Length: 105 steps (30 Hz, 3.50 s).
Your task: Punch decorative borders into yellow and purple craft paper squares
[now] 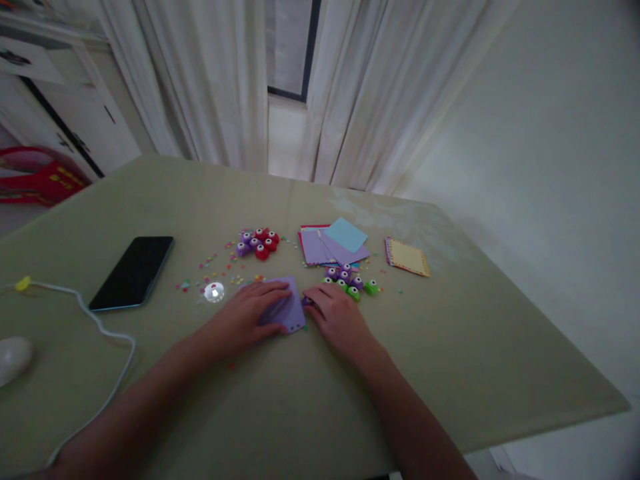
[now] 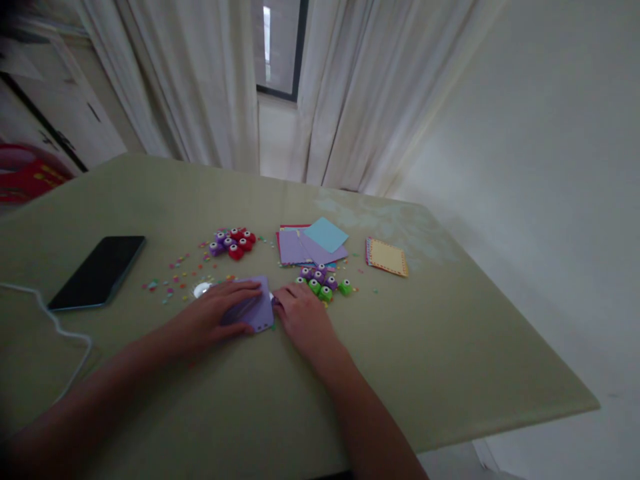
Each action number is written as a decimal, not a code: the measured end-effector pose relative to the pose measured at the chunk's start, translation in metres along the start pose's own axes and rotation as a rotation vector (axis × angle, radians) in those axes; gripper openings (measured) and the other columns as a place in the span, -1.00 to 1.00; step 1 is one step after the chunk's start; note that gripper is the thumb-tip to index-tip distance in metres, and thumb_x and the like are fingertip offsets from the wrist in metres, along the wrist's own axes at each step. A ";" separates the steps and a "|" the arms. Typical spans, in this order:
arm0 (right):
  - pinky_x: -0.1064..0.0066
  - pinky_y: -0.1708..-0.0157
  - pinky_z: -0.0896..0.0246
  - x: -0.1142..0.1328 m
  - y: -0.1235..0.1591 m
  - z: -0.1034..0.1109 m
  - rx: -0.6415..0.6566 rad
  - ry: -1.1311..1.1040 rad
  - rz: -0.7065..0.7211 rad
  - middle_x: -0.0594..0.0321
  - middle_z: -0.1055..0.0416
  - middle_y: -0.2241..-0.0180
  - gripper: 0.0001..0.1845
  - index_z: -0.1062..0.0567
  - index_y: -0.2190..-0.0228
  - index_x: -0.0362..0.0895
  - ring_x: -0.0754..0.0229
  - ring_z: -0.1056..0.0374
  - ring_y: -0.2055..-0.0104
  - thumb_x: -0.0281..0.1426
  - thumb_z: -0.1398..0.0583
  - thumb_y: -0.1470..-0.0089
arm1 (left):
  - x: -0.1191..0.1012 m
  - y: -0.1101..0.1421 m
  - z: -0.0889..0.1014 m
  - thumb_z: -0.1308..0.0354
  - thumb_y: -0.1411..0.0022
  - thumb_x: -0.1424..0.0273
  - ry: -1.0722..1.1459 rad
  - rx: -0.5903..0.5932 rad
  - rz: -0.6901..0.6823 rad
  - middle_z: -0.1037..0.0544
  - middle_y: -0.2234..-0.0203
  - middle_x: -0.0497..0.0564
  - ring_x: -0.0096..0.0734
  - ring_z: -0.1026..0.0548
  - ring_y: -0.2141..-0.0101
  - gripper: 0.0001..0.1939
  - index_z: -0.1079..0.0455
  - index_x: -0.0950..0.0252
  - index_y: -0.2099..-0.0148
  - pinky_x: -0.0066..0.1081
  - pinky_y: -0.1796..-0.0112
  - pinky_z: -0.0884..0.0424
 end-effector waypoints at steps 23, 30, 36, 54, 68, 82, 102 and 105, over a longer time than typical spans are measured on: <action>0.40 0.21 -0.44 -0.019 -0.003 -0.008 -0.057 -0.388 -0.146 0.22 -0.53 0.22 -0.79 -0.60 0.15 -0.17 0.24 -0.48 0.29 -0.54 -0.39 -0.15 | 0.009 0.000 0.001 -0.12 -0.44 -0.17 -0.094 -0.065 0.029 -0.25 -0.50 0.08 -0.01 -0.29 -0.44 -0.20 -0.27 0.14 -0.52 0.04 -0.46 -0.11; 0.39 0.25 -0.47 -0.022 -0.002 -0.010 -0.097 -0.425 -0.193 0.20 -0.54 0.21 -0.79 -0.56 0.16 -0.18 0.23 -0.51 0.31 -0.54 -0.37 -0.14 | 0.007 -0.001 0.002 -0.15 -0.43 -0.16 -0.056 -0.071 0.031 -0.28 -0.49 0.10 0.02 -0.31 -0.43 -0.21 -0.29 0.13 -0.51 0.07 -0.46 -0.11; 0.42 0.27 -0.48 -0.022 -0.003 -0.010 -0.105 -0.440 -0.190 0.21 -0.55 0.23 -0.78 -0.57 0.15 -0.17 0.26 -0.52 0.33 -0.53 -0.38 -0.14 | 0.008 -0.002 0.002 -0.16 -0.43 -0.14 -0.055 -0.066 0.035 -0.28 -0.49 0.10 0.01 -0.30 -0.44 -0.22 -0.28 0.15 -0.51 0.06 -0.46 -0.10; 0.42 0.30 -0.47 -0.024 -0.003 -0.011 -0.099 -0.484 -0.184 0.23 -0.56 0.25 -0.76 -0.58 0.14 -0.17 0.25 -0.52 0.34 -0.51 -0.39 -0.12 | 0.004 -0.002 0.005 -0.15 -0.43 -0.16 -0.052 -0.055 0.040 -0.29 -0.49 0.10 0.00 -0.31 -0.43 -0.22 -0.29 0.15 -0.50 0.04 -0.46 -0.10; 0.30 0.04 -0.42 -0.017 -0.002 0.000 0.010 -0.453 0.054 0.12 -0.62 0.10 -0.72 -0.68 -0.01 -0.15 0.16 -0.52 0.12 -0.50 -0.35 -0.26 | 0.003 0.001 0.000 -0.04 -0.51 -0.10 -0.148 -0.078 0.047 -0.20 -0.53 0.05 0.10 -0.19 -0.48 -0.29 -0.24 0.09 -0.54 0.13 -0.45 -0.06; 0.29 0.00 -0.42 -0.021 -0.001 0.002 0.045 -0.477 0.077 0.12 -0.60 0.06 -0.72 -0.67 0.01 -0.14 0.15 -0.52 0.07 -0.50 -0.36 -0.24 | 0.002 0.000 0.002 -0.01 -0.54 -0.05 -0.158 -0.129 0.057 -0.28 -0.49 0.13 0.04 -0.26 -0.44 -0.33 -0.29 0.17 -0.50 0.07 -0.44 -0.11; 0.29 0.10 -0.44 -0.025 -0.001 -0.003 0.033 -0.524 0.079 0.13 -0.59 0.10 -0.71 -0.67 0.00 -0.13 0.15 -0.53 0.15 -0.50 -0.37 -0.23 | 0.000 -0.001 0.003 -0.06 -0.54 0.01 -0.159 -0.131 0.026 -0.34 -0.46 0.17 0.03 -0.33 -0.40 -0.39 -0.37 0.21 -0.44 0.10 -0.42 -0.16; 0.29 0.10 -0.45 -0.026 -0.001 -0.003 0.035 -0.537 0.073 0.13 -0.60 0.07 -0.72 -0.67 0.00 -0.10 0.15 -0.53 0.14 -0.47 -0.37 -0.25 | 0.000 -0.001 0.003 -0.05 -0.55 0.01 -0.165 -0.124 0.027 -0.32 -0.47 0.16 0.01 -0.32 -0.42 -0.39 -0.36 0.19 -0.46 0.11 -0.43 -0.15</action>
Point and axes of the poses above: each hand's wrist, its own y-axis away from the middle knuckle, its own z-axis out of the back of the hand, x = y × z, the point moved 3 cm from there along -y, towards the middle knuckle
